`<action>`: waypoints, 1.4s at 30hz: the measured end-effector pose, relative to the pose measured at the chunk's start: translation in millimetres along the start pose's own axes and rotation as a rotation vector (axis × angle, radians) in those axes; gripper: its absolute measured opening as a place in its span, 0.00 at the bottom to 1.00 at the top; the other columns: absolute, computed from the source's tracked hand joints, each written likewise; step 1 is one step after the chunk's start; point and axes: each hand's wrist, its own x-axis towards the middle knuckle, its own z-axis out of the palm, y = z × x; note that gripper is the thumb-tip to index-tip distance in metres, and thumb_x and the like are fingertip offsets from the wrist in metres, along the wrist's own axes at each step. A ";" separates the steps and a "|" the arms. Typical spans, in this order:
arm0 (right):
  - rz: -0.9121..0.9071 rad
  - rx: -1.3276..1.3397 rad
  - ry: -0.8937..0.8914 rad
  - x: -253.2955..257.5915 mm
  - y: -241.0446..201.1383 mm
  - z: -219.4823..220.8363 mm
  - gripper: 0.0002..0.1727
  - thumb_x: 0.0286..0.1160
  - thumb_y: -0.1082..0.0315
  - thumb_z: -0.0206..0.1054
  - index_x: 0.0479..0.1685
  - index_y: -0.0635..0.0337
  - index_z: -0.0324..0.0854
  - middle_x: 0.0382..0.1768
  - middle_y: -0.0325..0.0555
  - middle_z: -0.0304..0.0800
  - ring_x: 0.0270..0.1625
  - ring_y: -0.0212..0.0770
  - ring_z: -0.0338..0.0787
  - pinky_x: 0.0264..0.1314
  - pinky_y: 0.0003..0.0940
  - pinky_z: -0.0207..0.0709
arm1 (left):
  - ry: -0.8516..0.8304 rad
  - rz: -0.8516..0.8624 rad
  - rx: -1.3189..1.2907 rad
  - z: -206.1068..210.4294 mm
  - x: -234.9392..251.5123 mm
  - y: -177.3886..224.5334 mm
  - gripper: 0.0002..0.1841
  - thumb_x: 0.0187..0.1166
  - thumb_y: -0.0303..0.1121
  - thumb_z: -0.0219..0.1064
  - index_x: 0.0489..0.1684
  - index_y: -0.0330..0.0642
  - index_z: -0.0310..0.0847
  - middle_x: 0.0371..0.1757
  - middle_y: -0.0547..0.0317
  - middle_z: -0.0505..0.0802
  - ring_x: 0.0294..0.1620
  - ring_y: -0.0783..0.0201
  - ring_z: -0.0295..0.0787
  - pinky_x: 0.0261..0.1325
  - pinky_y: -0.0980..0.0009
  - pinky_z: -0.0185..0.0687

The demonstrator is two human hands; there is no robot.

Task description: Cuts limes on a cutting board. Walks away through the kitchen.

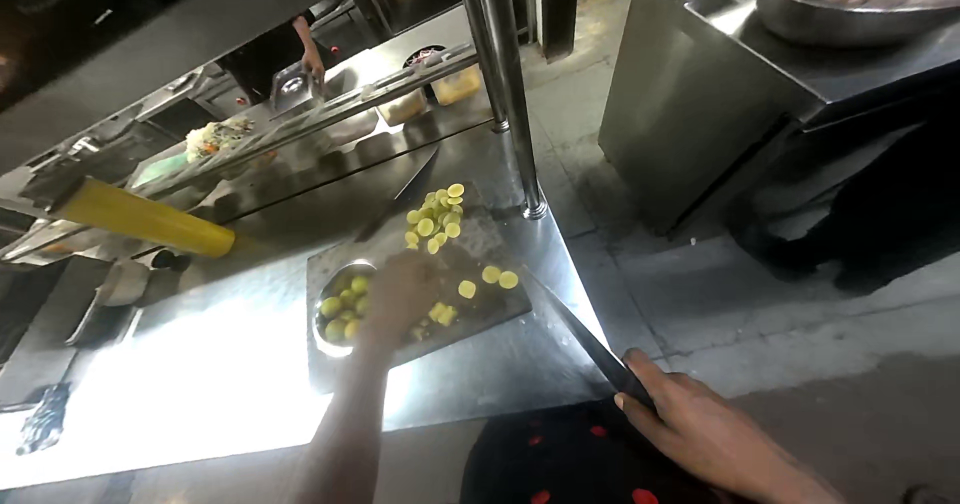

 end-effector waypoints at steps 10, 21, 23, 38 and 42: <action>0.026 0.053 0.122 -14.9 16.7 1.8 0.24 0.79 0.45 0.60 0.62 0.53 0.74 0.27 0.51 0.86 0.33 0.57 0.91 0.34 0.58 0.82 | -0.238 0.215 -0.007 53.6 49.7 57.6 0.16 0.81 0.40 0.70 0.64 0.51 0.88 0.66 0.53 0.90 0.66 0.52 0.87 0.70 0.49 0.82; 0.033 0.063 0.091 -14.7 16.6 3.8 0.24 0.78 0.44 0.61 0.62 0.52 0.73 0.29 0.51 0.87 0.34 0.58 0.92 0.36 0.60 0.83 | -0.172 0.175 -0.092 50.5 49.8 51.8 0.16 0.75 0.30 0.70 0.60 0.47 0.88 0.54 0.51 0.94 0.55 0.50 0.92 0.60 0.44 0.86; 0.035 0.061 0.077 -14.5 15.2 2.0 0.24 0.78 0.45 0.61 0.61 0.52 0.73 0.29 0.51 0.87 0.34 0.58 0.92 0.36 0.60 0.83 | -0.152 0.177 -0.087 49.4 49.0 51.2 0.12 0.77 0.32 0.69 0.56 0.47 0.90 0.52 0.52 0.95 0.53 0.52 0.93 0.60 0.47 0.87; 0.028 0.036 0.053 -12.2 19.3 6.5 0.25 0.79 0.45 0.61 0.63 0.52 0.72 0.30 0.53 0.87 0.36 0.60 0.92 0.37 0.61 0.83 | -0.130 -0.022 -0.057 10.3 39.1 -3.5 0.09 0.79 0.37 0.71 0.49 0.47 0.92 0.46 0.55 0.96 0.48 0.54 0.94 0.57 0.45 0.87; 0.014 0.028 0.042 -11.9 14.8 5.0 0.24 0.79 0.45 0.61 0.62 0.53 0.73 0.29 0.53 0.87 0.35 0.60 0.92 0.37 0.61 0.83 | -0.075 -0.060 -0.007 -2.2 22.3 -19.0 0.08 0.80 0.39 0.70 0.48 0.52 0.92 0.45 0.58 0.96 0.47 0.56 0.94 0.55 0.46 0.88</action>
